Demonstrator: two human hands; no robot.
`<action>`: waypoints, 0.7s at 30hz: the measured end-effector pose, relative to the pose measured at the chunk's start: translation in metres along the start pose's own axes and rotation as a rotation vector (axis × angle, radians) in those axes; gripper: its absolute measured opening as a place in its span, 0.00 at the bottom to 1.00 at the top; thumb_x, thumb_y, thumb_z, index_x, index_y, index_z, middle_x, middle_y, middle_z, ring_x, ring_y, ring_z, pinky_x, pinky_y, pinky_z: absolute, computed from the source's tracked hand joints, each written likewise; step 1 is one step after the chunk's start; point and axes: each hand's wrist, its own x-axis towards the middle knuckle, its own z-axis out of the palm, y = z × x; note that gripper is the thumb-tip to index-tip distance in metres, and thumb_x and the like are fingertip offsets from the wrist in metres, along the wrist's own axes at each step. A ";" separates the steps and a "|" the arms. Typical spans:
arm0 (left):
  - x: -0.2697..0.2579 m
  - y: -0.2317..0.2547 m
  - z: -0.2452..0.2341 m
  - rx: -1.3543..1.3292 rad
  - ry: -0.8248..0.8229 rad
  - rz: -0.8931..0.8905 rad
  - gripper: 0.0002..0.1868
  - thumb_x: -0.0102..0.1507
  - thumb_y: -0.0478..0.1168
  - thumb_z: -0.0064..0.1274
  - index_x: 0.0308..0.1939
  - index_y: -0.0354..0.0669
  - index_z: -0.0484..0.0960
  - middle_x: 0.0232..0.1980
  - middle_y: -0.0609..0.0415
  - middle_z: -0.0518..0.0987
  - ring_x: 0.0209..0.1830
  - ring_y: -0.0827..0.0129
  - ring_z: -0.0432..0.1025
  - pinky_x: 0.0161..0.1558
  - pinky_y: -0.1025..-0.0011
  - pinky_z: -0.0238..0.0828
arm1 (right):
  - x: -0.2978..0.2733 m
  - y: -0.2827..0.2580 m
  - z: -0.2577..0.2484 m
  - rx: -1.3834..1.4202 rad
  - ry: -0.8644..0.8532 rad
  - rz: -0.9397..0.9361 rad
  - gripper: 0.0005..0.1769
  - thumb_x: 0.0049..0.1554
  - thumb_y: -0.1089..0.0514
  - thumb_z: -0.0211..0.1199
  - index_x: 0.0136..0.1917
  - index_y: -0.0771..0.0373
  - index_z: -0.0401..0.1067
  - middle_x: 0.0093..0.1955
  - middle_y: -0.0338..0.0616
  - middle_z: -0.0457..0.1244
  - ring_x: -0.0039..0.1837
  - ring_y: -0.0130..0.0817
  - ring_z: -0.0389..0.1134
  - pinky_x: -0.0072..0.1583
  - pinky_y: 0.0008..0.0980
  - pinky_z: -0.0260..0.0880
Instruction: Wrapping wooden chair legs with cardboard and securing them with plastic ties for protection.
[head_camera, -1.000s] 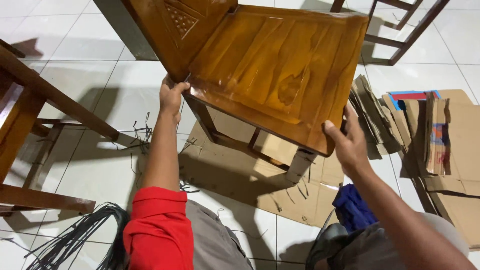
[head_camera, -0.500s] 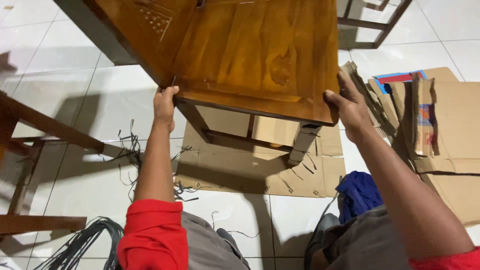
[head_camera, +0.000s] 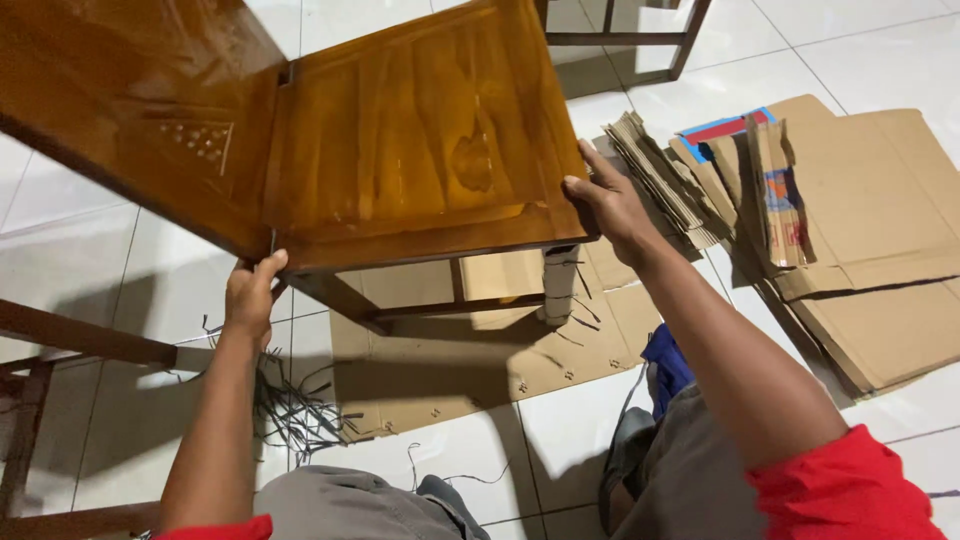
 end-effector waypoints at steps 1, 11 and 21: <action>-0.006 0.002 -0.001 0.002 -0.002 0.004 0.40 0.65 0.49 0.60 0.74 0.32 0.61 0.70 0.34 0.65 0.70 0.41 0.60 0.69 0.38 0.55 | 0.000 0.002 0.002 0.002 0.003 -0.004 0.35 0.65 0.63 0.58 0.82 0.54 0.53 0.29 0.44 0.54 0.24 0.31 0.54 0.25 0.29 0.53; -0.066 0.031 0.013 0.486 0.163 -0.060 0.39 0.72 0.54 0.49 0.74 0.25 0.59 0.72 0.21 0.60 0.72 0.33 0.59 0.68 0.37 0.56 | -0.031 -0.006 0.025 -0.050 0.104 0.008 0.36 0.63 0.59 0.60 0.82 0.55 0.54 0.40 0.45 0.62 0.41 0.29 0.63 0.40 0.27 0.60; -0.163 0.148 0.169 0.476 -0.143 0.929 0.17 0.66 0.32 0.55 0.60 0.40 0.80 0.56 0.47 0.79 0.62 0.49 0.72 0.65 0.55 0.64 | -0.069 -0.024 0.020 -0.440 0.001 0.088 0.39 0.65 0.33 0.51 0.84 0.42 0.48 0.66 0.60 0.66 0.69 0.59 0.66 0.70 0.58 0.63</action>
